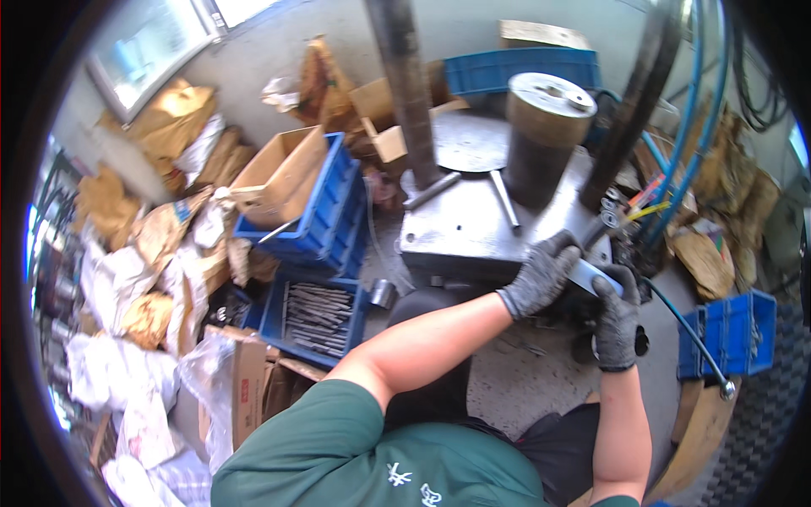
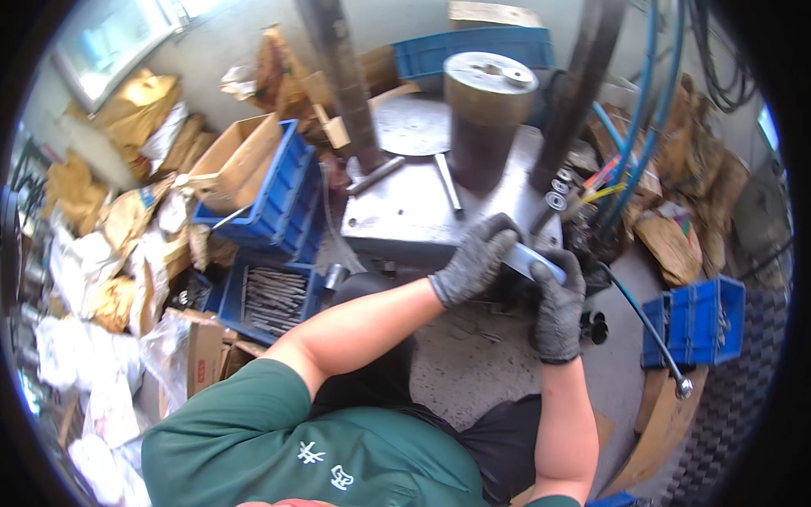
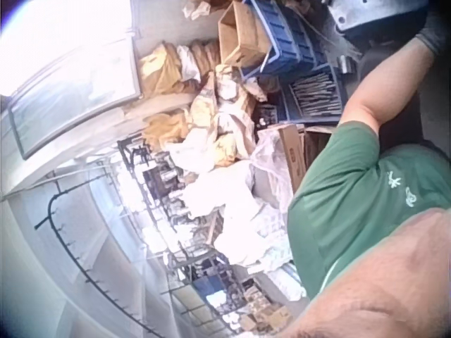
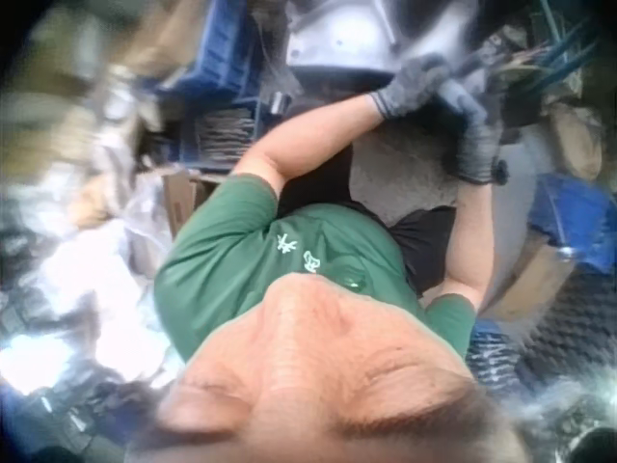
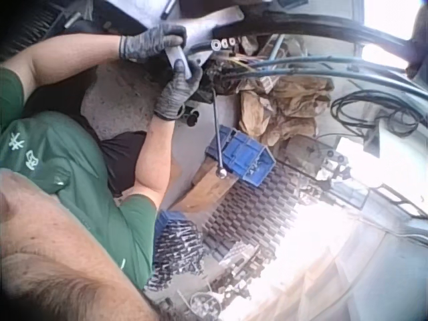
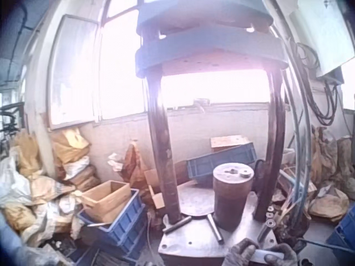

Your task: Operating a press machine to assemble metal gears and bearings onto shafts.

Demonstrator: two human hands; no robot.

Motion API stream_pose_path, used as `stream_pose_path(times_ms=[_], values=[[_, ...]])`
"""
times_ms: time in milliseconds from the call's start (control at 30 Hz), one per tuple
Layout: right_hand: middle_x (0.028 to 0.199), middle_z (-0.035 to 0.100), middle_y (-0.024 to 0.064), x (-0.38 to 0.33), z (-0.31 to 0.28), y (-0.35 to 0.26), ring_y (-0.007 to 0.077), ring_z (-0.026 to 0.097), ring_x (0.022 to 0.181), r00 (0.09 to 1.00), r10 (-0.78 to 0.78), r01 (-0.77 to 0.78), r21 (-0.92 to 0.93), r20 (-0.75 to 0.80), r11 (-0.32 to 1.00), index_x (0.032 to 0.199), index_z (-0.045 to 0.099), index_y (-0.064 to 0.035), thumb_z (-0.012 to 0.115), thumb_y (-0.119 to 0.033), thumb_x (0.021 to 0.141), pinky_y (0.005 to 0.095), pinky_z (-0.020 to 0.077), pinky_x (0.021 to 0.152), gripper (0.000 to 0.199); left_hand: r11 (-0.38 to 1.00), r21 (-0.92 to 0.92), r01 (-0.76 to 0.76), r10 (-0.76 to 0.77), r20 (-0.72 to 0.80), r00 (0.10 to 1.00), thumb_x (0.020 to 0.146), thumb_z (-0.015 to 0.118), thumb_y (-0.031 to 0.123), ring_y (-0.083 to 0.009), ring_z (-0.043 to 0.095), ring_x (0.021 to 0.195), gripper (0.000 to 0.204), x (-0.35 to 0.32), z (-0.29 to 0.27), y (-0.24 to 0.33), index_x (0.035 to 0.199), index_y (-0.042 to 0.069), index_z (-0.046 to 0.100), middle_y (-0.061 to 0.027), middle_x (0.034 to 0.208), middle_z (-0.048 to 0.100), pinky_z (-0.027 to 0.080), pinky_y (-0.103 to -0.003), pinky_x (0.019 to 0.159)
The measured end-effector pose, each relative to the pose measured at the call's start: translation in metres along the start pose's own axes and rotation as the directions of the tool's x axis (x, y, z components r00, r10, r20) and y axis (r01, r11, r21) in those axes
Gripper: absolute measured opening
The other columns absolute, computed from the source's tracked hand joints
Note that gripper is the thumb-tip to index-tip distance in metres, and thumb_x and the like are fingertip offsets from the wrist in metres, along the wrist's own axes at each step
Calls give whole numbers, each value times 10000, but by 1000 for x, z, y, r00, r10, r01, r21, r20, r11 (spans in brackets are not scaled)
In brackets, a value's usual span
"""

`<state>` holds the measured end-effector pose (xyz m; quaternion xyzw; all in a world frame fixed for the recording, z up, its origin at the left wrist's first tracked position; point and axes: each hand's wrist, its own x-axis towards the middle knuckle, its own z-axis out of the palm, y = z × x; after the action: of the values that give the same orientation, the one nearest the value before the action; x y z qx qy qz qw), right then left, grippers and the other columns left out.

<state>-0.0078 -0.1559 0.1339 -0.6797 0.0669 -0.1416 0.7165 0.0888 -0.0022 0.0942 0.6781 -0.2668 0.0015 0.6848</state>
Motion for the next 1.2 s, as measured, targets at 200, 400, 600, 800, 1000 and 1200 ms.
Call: stream_pose_path(times_ms=[200,400,600,800,1000,1200], values=[[1079,648,55,-6,4,33,176,594,1033,993,86,-78,97,-82,992,1154,644,-53,728,-158,934,324,488,950,257,984,-108,138,-128,97,987,1025,585,267,-144,557,926,248,-16,10,-13,1163,62,579,-50,943,590,492,-324,871],[1125,663,77,-9,10,42,223,648,1043,964,267,-243,368,-15,897,1166,650,-115,656,-181,965,377,570,897,212,930,-237,280,-216,262,940,827,571,39,-199,596,944,451,-28,1,-29,1270,76,495,-96,1000,598,524,-355,852],[1177,685,63,-7,11,25,200,653,1047,940,266,-321,290,213,902,1372,597,-154,686,-350,967,353,544,765,459,857,464,-225,131,228,965,847,681,90,-388,663,1020,400,-50,-58,31,1238,54,604,-226,1085,656,551,-425,918],[1158,700,65,1,-13,16,128,668,880,952,71,-113,128,297,985,1394,561,-27,659,-267,1015,283,557,818,460,744,648,161,78,-324,943,900,807,166,-173,670,976,448,-149,-289,108,1287,20,636,-115,1095,704,582,-311,858],[1081,678,46,-11,-25,-6,119,630,951,961,56,-44,-50,270,998,1253,649,-36,668,-267,1014,269,536,822,334,739,504,448,479,-860,177,896,677,149,-242,689,1000,352,-347,-560,141,1193,-31,729,-161,1093,760,530,-389,915],[1028,689,44,-6,-24,2,119,626,918,948,105,-38,-220,302,975,1245,662,-32,660,-260,1023,286,514,862,318,-19,15,1000,254,-967,19,871,650,370,-421,724,999,451,-498,-694,156,1077,-16,762,-274,989,747,542,-482,872]])
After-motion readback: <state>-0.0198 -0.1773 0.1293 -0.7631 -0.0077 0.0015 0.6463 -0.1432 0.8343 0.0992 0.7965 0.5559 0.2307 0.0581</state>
